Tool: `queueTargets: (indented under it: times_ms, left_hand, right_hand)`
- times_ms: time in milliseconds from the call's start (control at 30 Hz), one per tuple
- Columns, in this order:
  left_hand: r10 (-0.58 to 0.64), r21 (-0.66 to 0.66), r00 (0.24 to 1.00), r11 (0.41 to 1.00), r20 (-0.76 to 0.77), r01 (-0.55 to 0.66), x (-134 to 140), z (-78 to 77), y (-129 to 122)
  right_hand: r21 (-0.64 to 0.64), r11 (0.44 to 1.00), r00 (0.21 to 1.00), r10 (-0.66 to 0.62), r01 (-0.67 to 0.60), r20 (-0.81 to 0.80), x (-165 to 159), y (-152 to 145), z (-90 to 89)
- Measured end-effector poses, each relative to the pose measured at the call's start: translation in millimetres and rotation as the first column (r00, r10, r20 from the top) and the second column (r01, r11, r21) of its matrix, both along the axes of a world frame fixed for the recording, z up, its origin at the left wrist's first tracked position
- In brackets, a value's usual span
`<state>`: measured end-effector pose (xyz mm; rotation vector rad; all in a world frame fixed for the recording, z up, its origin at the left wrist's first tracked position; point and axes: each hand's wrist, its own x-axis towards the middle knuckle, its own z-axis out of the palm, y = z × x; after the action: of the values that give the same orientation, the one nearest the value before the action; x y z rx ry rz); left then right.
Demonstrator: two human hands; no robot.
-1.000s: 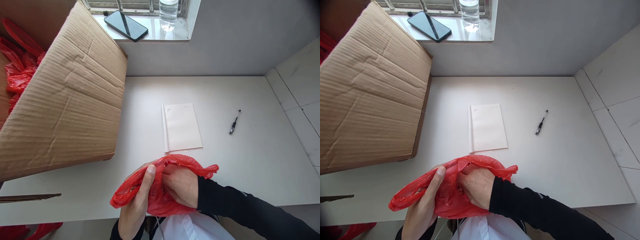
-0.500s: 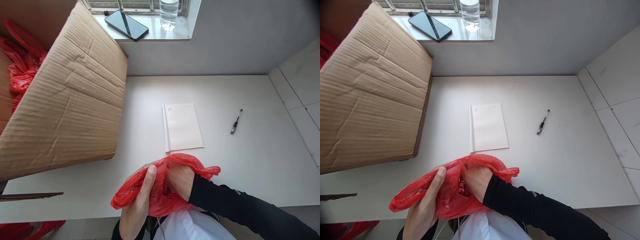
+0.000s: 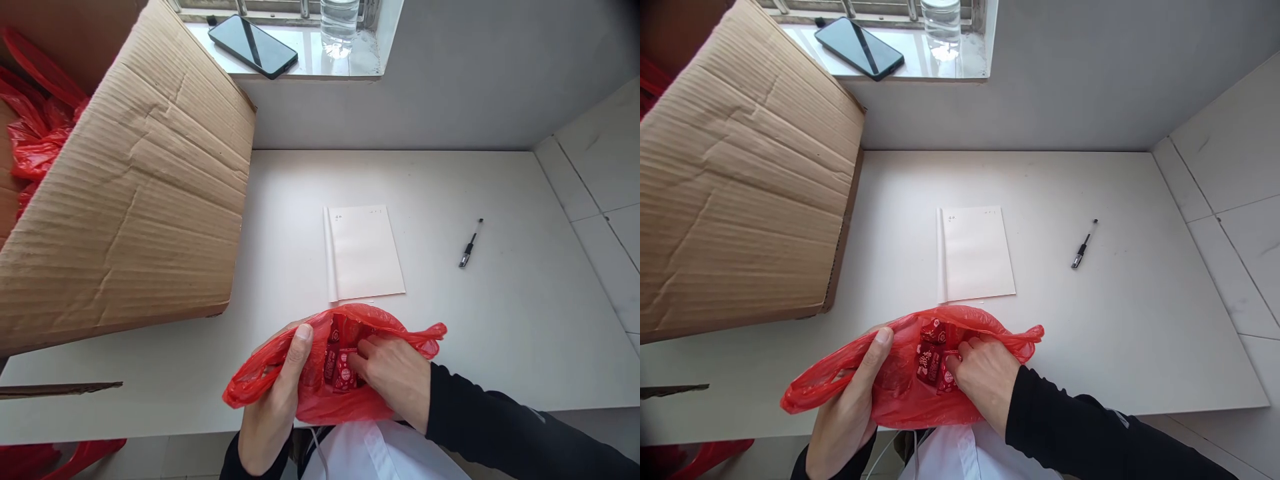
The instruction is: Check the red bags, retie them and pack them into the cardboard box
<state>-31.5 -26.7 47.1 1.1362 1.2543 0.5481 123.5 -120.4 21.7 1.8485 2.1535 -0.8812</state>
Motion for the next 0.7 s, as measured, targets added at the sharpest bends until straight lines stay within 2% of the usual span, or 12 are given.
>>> queueTargets:
  times_ms: [100,200,367,467,533,700]
  left_hand:
    - [0.002,-0.051,1.000,0.999,-0.002,-0.002,2,3.8,-1]
    - [-0.027,-0.064,1.000,0.998,0.014,0.028,4,7.1,-4]
    - [-0.034,-0.060,0.999,0.998,0.007,0.034,7,10.3,-8]
    - [-0.044,-0.066,0.999,0.997,0.001,0.044,7,11.9,-8]
    - [-0.037,-0.069,0.999,0.997,-0.003,0.037,7,13.2,-8]
    - [-0.004,-0.052,1.000,0.999,-0.012,0.004,9,14.6,-9]
  right_hand:
    - [-0.061,0.998,0.996,-0.010,0.016,0.088,0,-1,-1.4]
    - [-0.063,0.998,0.990,-0.015,0.024,0.138,-2,0,-7.4]
    - [-0.063,0.998,0.992,-0.010,0.018,0.126,-7,-2,-17.7]
    - [-0.039,0.999,0.994,-0.013,0.017,0.107,-4,-5,-13.6]
    - [0.004,0.998,0.995,-0.059,0.059,0.084,2,-7,-6.1]
    - [0.062,0.958,0.960,-0.277,0.279,-0.039,11,-15,10.3]
